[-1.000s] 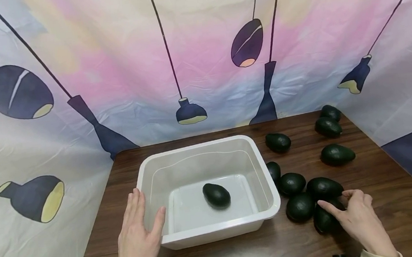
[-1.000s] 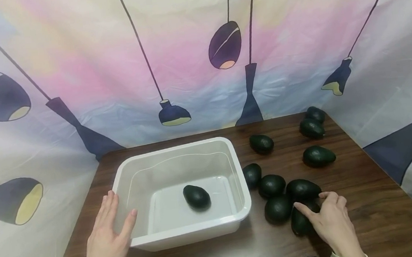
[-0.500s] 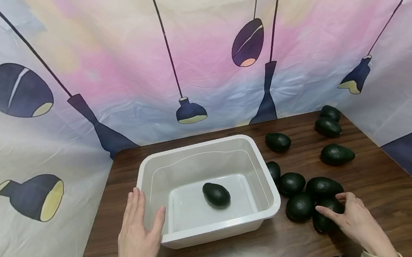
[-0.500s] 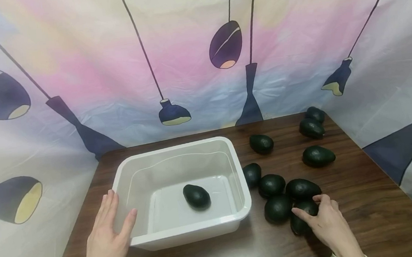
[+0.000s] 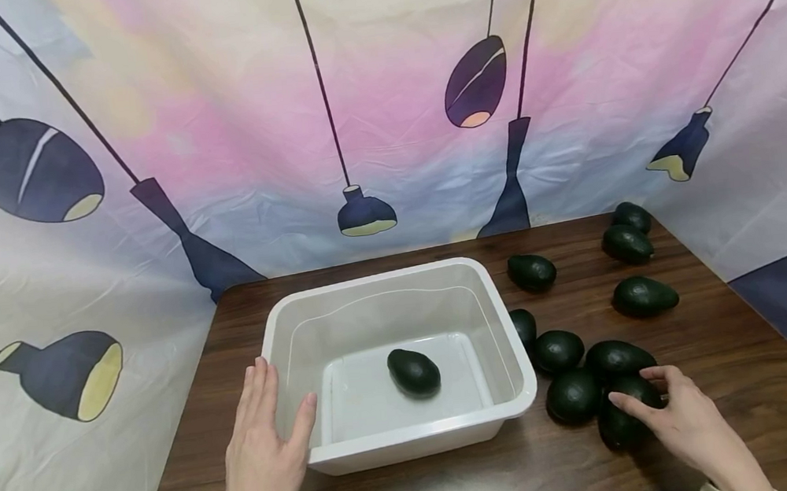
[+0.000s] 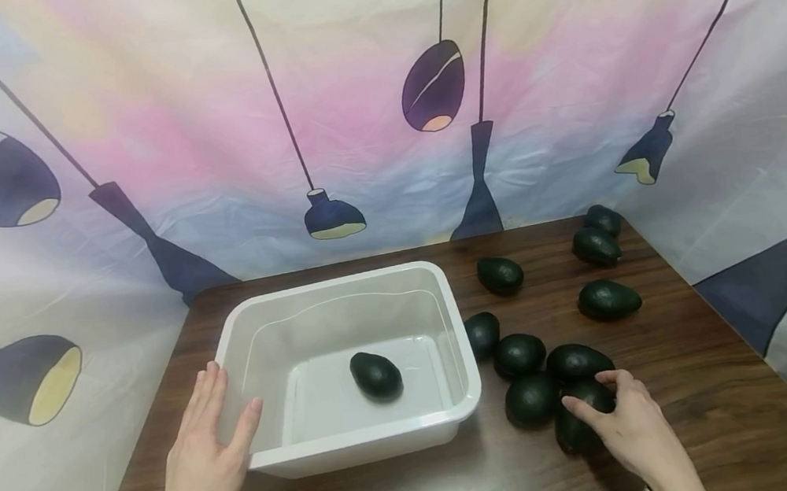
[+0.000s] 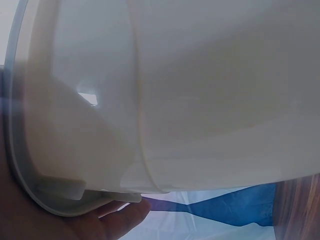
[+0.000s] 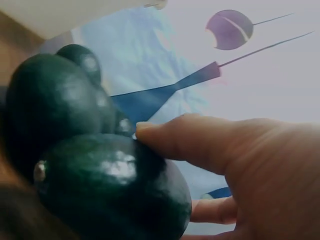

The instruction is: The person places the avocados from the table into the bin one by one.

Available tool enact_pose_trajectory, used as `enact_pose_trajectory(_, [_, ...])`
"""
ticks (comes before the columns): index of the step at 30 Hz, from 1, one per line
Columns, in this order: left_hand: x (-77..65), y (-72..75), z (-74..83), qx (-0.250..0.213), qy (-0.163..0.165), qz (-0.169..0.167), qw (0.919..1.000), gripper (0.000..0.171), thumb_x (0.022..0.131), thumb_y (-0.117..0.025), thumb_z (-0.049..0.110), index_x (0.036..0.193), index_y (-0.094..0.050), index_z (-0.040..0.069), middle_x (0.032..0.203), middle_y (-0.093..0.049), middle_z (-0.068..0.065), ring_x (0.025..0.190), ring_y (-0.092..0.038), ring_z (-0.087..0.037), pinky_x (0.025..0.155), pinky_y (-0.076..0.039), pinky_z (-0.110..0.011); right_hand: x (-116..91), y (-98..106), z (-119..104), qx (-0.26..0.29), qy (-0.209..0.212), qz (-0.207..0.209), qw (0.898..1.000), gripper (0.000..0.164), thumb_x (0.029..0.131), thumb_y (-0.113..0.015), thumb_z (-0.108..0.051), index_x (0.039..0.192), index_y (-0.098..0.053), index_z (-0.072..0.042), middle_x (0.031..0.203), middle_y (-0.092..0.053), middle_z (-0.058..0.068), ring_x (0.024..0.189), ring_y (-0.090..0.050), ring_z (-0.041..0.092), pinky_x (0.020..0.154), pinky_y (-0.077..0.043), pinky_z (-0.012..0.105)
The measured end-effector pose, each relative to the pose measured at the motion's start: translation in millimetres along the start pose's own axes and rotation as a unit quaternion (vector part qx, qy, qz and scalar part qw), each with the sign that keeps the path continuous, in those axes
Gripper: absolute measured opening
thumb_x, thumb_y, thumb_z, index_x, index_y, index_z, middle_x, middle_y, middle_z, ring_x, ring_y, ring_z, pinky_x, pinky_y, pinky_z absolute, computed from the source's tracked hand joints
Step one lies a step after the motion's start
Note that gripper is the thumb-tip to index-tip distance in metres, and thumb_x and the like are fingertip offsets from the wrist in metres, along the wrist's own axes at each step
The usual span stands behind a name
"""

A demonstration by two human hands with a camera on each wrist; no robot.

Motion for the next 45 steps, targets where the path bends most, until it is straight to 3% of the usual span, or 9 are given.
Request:
enact_pose_trajectory(8, [-0.3, 0.0, 0.2, 0.003, 0.000, -0.002, 1.0000, 0.073, 0.095, -0.060, 0.041, 0.144, -0.038, -0.008, 0.156, -0.028, -0.015, 0.146, -0.021, -0.030, 0.111, -0.026, -0.056, -10, 21, -4, 0.026, 0.010, 0.041, 0.999, 0.102, 0.088, -0.050, -0.069, 0.147, -0.020, 0.009, 0.138, -0.028, 0.039, 0.114, -0.044, 0.052, 0.079, -0.048, 0.052])
enact_pose_trajectory(16, [-0.1, 0.1, -0.2, 0.004, 0.000, -0.003, 1.0000, 0.073, 0.095, -0.060, 0.041, 0.144, -0.037, -0.008, 0.156, -0.028, -0.016, 0.146, -0.020, -0.030, 0.111, -0.025, -0.056, -16, 33, -10, 0.105, 0.032, 0.160, 0.981, 0.090, 0.091, -0.056, -0.058, 0.150, -0.025, 0.001, 0.141, -0.033, 0.033, 0.116, -0.045, 0.045, 0.079, -0.048, 0.049])
enact_pose_trajectory(19, [-0.4, -0.1, -0.6, 0.002, 0.002, -0.004, 1.0000, 0.073, 0.095, -0.059, 0.042, 0.144, -0.038, -0.008, 0.156, -0.027, -0.015, 0.146, -0.020, -0.030, 0.111, -0.025, -0.056, -18, 35, -13, 0.130, 0.033, 0.203, 0.970, 0.084, 0.090, -0.060, -0.055, 0.150, -0.030, -0.004, 0.138, -0.040, 0.024, 0.107, -0.054, 0.021, 0.074, -0.051, 0.033])
enact_pose_trajectory(23, [-1.1, -0.4, -0.9, 0.000, 0.002, -0.003, 1.0000, 0.073, 0.095, -0.060, 0.042, 0.144, -0.038, -0.007, 0.157, -0.027, -0.014, 0.146, -0.021, -0.030, 0.111, -0.025, -0.056, -19, 36, -17, 0.164, 0.034, 0.241, 0.956, 0.078, 0.088, -0.066, -0.051, 0.148, -0.036, -0.010, 0.129, -0.044, 0.009, 0.091, -0.046, -0.005, 0.063, -0.045, 0.013])
enact_pose_trajectory(27, [-1.4, 0.1, -0.8, 0.000, 0.003, -0.003, 1.0000, 0.073, 0.096, -0.059, 0.043, 0.145, -0.038, -0.007, 0.157, -0.027, -0.014, 0.146, -0.020, -0.029, 0.111, -0.025, -0.056, -20, 35, -22, 0.198, 0.039, 0.265, 0.943, 0.073, 0.088, -0.069, -0.045, 0.147, -0.039, -0.014, 0.123, -0.045, 0.004, 0.091, -0.047, -0.006, 0.064, -0.044, 0.009])
enact_pose_trajectory(31, [-1.0, 0.9, -0.1, 0.001, 0.003, -0.003, 1.0000, 0.073, 0.095, -0.060, 0.041, 0.144, -0.038, -0.007, 0.157, -0.027, -0.014, 0.146, -0.020, -0.029, 0.111, -0.025, -0.056, -21, 34, -28, 0.232, 0.051, 0.293, 0.926, 0.067, 0.088, -0.071, -0.036, 0.146, -0.041, -0.017, 0.124, -0.046, -0.001, 0.095, -0.048, -0.006, 0.069, -0.042, 0.005])
enact_pose_trajectory(37, [-0.3, 1.1, 0.2, 0.001, 0.000, -0.002, 1.0000, 0.073, 0.096, -0.059, 0.043, 0.145, -0.038, -0.007, 0.157, -0.027, -0.014, 0.146, -0.021, -0.030, 0.111, -0.025, -0.056, -23, 32, -42, 0.293, 0.091, 0.336, 0.891, 0.057, 0.088, -0.073, -0.016, 0.139, -0.049, -0.020, 0.120, -0.049, -0.011, 0.098, -0.055, -0.001, 0.074, -0.044, 0.006])
enact_pose_trajectory(41, [-0.5, 0.3, -0.3, 0.000, 0.001, -0.002, 1.0000, 0.073, 0.096, -0.058, 0.043, 0.144, -0.038, -0.007, 0.157, -0.027, -0.014, 0.146, -0.021, -0.030, 0.111, -0.025, -0.055, -24, 33, -47, 0.335, 0.112, 0.345, 0.870, 0.056, 0.086, -0.074, -0.007, 0.137, -0.052, -0.018, 0.119, -0.052, -0.006, 0.100, -0.056, 0.005, 0.077, -0.044, 0.007])
enact_pose_trajectory(45, [-0.5, 0.4, -0.7, 0.002, 0.000, -0.001, 1.0000, 0.073, 0.096, -0.059, 0.043, 0.144, -0.038, -0.007, 0.156, -0.027, -0.014, 0.146, -0.021, -0.030, 0.111, -0.025, -0.056, -26, 34, -58, 0.393, 0.157, 0.341, 0.839, 0.056, 0.083, -0.073, 0.003, 0.134, -0.055, -0.012, 0.120, -0.054, 0.001, 0.102, -0.057, 0.011, 0.078, -0.046, 0.009])
Point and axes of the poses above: each hand's wrist, its own x-axis towards the middle knuckle, its own y-axis out of the back of the hand, z = x × y, the point moved 4 cm from there along x, towards the middle knuckle
